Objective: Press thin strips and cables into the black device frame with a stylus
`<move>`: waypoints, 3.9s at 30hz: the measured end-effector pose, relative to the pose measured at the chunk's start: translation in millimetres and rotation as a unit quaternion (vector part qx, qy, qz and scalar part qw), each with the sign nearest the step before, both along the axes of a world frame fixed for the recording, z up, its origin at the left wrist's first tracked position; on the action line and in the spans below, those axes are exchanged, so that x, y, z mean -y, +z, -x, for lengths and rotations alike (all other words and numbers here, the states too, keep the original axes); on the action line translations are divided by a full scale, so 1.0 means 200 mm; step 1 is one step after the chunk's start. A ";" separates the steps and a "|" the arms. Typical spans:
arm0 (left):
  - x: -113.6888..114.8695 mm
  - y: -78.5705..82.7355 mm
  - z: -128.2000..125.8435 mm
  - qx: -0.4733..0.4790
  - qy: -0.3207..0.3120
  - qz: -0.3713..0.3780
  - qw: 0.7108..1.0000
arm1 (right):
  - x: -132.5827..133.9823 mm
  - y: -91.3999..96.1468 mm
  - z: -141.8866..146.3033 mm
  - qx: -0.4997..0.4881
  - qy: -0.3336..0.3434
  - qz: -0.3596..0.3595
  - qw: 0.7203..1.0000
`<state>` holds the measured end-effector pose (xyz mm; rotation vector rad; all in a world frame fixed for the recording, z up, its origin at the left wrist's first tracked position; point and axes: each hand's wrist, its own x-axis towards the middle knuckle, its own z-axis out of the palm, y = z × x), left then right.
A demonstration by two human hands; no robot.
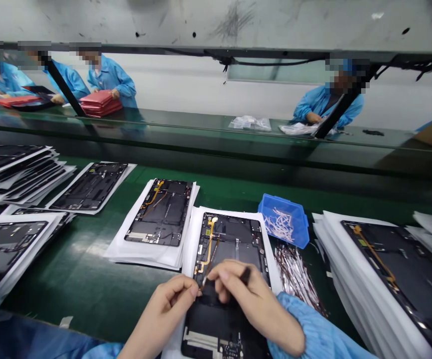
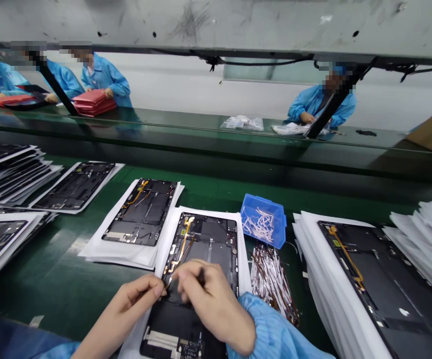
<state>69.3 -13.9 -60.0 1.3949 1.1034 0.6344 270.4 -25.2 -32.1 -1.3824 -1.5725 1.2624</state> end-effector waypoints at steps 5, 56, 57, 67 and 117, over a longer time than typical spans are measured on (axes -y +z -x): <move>0.00 0.00 0.01 0.001 -0.003 0.026 1.000 | 0.04 -0.03 -0.05 -0.098 -0.009 0.018 0.995; 0.06 -0.15 0.05 0.021 0.014 0.034 0.999 | 0.03 -0.05 0.10 0.048 -0.019 0.027 0.998; 0.06 -0.15 0.05 0.022 0.014 0.035 0.999 | 0.03 -0.05 0.11 0.047 -0.019 0.027 0.998; 0.06 -0.13 0.04 0.013 0.016 0.031 0.999 | 0.03 -0.06 0.11 0.042 -0.010 0.029 0.999; 0.05 -0.08 0.07 0.030 0.093 0.023 0.995 | 0.05 -0.01 0.12 0.044 -0.053 -0.075 0.995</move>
